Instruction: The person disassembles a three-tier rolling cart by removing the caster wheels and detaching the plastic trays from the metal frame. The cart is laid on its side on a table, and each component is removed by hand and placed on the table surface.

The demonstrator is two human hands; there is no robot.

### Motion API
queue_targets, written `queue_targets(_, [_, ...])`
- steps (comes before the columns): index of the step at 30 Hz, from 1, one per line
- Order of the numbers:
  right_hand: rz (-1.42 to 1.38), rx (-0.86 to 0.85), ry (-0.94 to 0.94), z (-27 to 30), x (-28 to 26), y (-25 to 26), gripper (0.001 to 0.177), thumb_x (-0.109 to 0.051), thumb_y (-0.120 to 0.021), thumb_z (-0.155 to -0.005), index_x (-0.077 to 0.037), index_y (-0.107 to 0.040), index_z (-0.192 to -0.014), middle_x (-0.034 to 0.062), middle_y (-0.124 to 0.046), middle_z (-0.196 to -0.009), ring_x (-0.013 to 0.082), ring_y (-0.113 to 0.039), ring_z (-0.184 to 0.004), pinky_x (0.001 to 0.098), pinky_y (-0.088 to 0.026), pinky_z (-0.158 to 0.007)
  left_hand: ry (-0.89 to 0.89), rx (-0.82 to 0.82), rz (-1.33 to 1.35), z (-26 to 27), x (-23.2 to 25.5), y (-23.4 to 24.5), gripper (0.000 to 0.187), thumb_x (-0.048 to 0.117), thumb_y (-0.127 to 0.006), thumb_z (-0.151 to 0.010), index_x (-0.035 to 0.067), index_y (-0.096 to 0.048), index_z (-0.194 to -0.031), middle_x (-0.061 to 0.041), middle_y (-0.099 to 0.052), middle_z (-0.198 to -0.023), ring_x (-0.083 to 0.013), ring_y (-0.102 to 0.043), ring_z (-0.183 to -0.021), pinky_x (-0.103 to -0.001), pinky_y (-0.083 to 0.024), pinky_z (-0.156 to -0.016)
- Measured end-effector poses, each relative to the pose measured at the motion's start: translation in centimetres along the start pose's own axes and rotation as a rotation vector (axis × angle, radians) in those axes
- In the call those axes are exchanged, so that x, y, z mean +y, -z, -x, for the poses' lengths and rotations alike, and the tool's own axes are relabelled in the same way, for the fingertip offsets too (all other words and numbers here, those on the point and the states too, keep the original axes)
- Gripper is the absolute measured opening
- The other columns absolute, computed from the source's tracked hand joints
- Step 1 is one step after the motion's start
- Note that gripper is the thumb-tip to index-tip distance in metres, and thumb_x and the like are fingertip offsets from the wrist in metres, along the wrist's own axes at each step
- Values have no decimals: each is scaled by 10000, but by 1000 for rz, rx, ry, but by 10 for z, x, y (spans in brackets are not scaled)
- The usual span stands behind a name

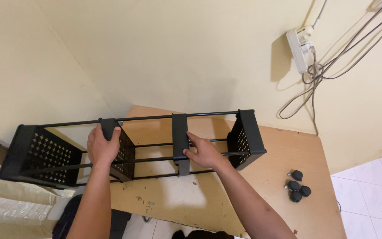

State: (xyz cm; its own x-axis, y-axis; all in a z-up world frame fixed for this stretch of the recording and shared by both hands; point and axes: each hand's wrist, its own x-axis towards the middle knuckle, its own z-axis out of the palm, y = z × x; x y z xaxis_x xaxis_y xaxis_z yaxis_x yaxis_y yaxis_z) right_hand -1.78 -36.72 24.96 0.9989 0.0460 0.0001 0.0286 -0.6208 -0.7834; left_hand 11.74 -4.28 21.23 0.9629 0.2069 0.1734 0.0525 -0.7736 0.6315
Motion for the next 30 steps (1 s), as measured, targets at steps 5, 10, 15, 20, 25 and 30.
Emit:
queue_targets(5, [201,-38,67,16,-11,21,581,-258,-692,-893,-29,-558,-1411,176,-662,-1334,353,-683,-1117,438,-533,-966,-120,6,-84,-1,-5,-7,857,617,-616,-921,41,-461,-1536,-272,-409,-1562,-475,-380,-1414,-516,-306,-1171])
queue_targets(10, [286,-25,111,36,-1,48,401,-230,-712,-888,-31,-688,-1235,177,-725,-1184,363,-678,-1090,445,-536,-924,-115,10,-181,6,-8,-9,832,585,-618,-928,15,-468,-1516,-288,-385,-1571,-474,-333,-1435,-525,-273,-1168])
queue_targets(15, [267,355,136,48,39,90,248,-177,-686,-902,-60,-753,-1110,138,-764,-1097,330,-693,-1069,417,-547,-931,-267,170,-213,36,23,-15,710,502,-659,-955,11,-543,-1454,-268,-479,-1493,-434,-387,-1420,-569,-251,-1201])
queue_targets(20, [422,629,195,43,101,134,404,-153,-668,-920,-29,-653,-1304,193,-652,-1335,403,-596,-1235,441,-478,-1045,-616,158,127,86,98,-30,396,234,-710,-922,9,-644,-1240,-232,-593,-1270,-428,-507,-1266,-516,-393,-1080])
queue_targets(25, [297,418,91,40,140,140,470,-200,-595,-988,-75,-568,-1440,188,-470,-1545,383,-505,-1359,424,-437,-1090,-816,-202,330,142,183,-62,258,242,-744,-888,87,-712,-1091,-127,-674,-1086,-343,-641,-1025,-425,-542,-864])
queue_targets(30, [292,394,52,46,144,140,459,-203,-561,-989,-121,-577,-1440,141,-473,-1562,349,-547,-1332,414,-455,-1078,-763,-548,270,180,234,-96,292,316,-722,-897,105,-723,-1100,-91,-687,-1049,-310,-676,-946,-423,-554,-791])
